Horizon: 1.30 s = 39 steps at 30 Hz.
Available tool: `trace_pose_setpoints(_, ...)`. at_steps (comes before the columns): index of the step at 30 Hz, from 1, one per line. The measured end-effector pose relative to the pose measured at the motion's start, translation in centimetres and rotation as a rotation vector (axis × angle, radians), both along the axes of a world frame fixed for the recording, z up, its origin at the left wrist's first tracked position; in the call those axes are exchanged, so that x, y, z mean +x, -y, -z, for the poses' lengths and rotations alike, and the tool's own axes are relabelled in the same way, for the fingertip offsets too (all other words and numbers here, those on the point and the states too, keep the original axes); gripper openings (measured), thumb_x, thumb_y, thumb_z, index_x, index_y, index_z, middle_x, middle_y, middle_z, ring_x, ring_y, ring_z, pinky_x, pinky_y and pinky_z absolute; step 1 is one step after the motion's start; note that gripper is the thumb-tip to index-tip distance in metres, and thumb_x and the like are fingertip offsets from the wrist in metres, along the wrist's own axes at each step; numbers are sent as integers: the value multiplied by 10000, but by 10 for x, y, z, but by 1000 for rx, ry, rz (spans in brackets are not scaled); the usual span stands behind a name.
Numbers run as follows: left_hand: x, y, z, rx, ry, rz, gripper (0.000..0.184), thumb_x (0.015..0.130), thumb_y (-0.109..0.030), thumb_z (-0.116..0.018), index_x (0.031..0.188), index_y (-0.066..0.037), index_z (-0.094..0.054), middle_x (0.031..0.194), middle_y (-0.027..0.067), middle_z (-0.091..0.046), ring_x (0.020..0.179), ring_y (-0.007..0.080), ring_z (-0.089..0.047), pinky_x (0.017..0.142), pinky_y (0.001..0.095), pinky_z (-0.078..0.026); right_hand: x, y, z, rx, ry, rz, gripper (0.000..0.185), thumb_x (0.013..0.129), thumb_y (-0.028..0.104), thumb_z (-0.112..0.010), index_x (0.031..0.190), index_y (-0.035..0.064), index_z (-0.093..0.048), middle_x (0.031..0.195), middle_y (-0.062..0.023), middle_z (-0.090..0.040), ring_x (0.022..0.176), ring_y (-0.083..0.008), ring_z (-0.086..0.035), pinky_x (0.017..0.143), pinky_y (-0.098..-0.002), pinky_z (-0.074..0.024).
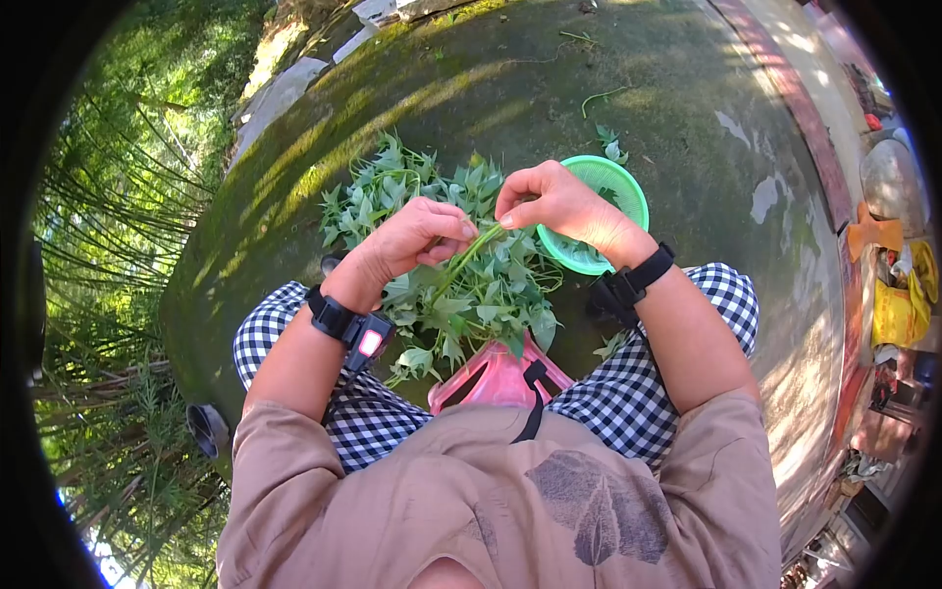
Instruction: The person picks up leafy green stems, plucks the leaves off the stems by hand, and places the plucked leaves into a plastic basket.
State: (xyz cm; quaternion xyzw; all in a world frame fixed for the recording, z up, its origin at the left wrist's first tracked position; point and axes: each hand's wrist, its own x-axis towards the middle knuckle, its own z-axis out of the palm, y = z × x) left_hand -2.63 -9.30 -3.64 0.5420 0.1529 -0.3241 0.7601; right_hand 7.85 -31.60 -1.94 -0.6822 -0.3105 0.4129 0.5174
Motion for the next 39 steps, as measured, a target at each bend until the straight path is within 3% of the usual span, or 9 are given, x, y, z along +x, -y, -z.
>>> trace_pose_setpoints(7, -8, 12, 6, 27, 13, 52, 122, 812, -110, -655, 785, 9, -655, 584, -9, -507, 420, 43, -362, 385, 215, -219, -8, -4, -2, -34, 153, -60, 172, 733, 98, -697, 868, -8, -684, 810, -68, -673, 781, -159, -626, 727, -298, -481)
trace_pose_setpoints(17, -17, 31, 38, 50, 40, -278, 132, 863, -155, -622, 801, -41, -647, 575, -50, -471, 443, 34, -344, 401, 220, -217, -20, -8, 15, -41, 492, 10, 123, 800, 110, -662, 845, 0, -633, 791, -83, -571, 769, -214, -568, 697, -334, -441)
trace_pose_setpoints(22, -13, 28, 8, 40, 43, -172, 174, 869, -170, -617, 770, -28, -636, 577, -46, -474, 449, 30, -349, 404, 215, -223, -6, -1, 13, -52, 481, 66, 113, 802, 103, -655, 839, -1, -629, 789, -78, -561, 763, -208, -561, 696, -333, -439)
trace_pose_setpoints(25, -9, 23, 5, 190, 138, -51, 195, 850, -162, -617, 731, -8, -613, 576, -40, -485, 468, 67, -398, 426, 245, -274, -5, 1, 13, -54, 480, 69, 123, 772, 133, -661, 827, 23, -657, 798, -102, -619, 774, -269, -622, 683, -355, -479)
trace_pose_setpoints(29, -13, 27, 28, 700, 737, 42, 206, 741, -152, -601, 743, 51, -564, 618, 171, -487, 566, 282, -503, 567, 396, -431, -15, -2, 12, -51, 464, 37, 109, 768, 115, -656, 819, 19, -644, 785, -103, -611, 748, -262, -612, 668, -353, -473)
trace_pose_setpoints(32, -20, 37, 35, 839, 828, -72, 226, 731, -151, -601, 684, 55, -521, 665, 188, -520, 586, 310, -498, 569, 402, -432, -25, -5, 18, -51, 509, 59, 106, 773, 111, -655, 812, 16, -629, 777, -100, -599, 734, -260, -598, 661, -360, -465)
trace_pose_setpoints(33, -19, 36, 42, 761, 625, -168, 197, 718, -145, -616, 672, 30, -539, 652, 159, -528, 577, 280, -501, 546, 382, -420, -29, -7, 20, -64, 532, 85, 110, 763, 129, -655, 804, 29, -637, 797, -105, -619, 760, -282, -616, 672, -377, -478)
trace_pose_setpoints(36, -19, 26, 63, 715, 729, -224, 144, 751, -90, -601, 688, 24, -539, 594, 49, -430, 544, 108, -404, 487, 310, -317, -40, -15, 26, -88, 553, 185, 122, 753, 161, -655, 791, 45, -642, 811, -109, -635, 786, -311, -631, 682, -402, -491)
trace_pose_setpoints(39, -19, 38, 49, 275, 248, -531, 155, 778, -76, -571, 630, -40, -544, 594, -13, -436, 473, 77, -335, 429, 278, -248, -41, -16, 27, -80, 506, 266, 120, 748, 161, -658, 786, 48, -642, 799, -116, -627, 776, -310, -630, 673, -402, -488)
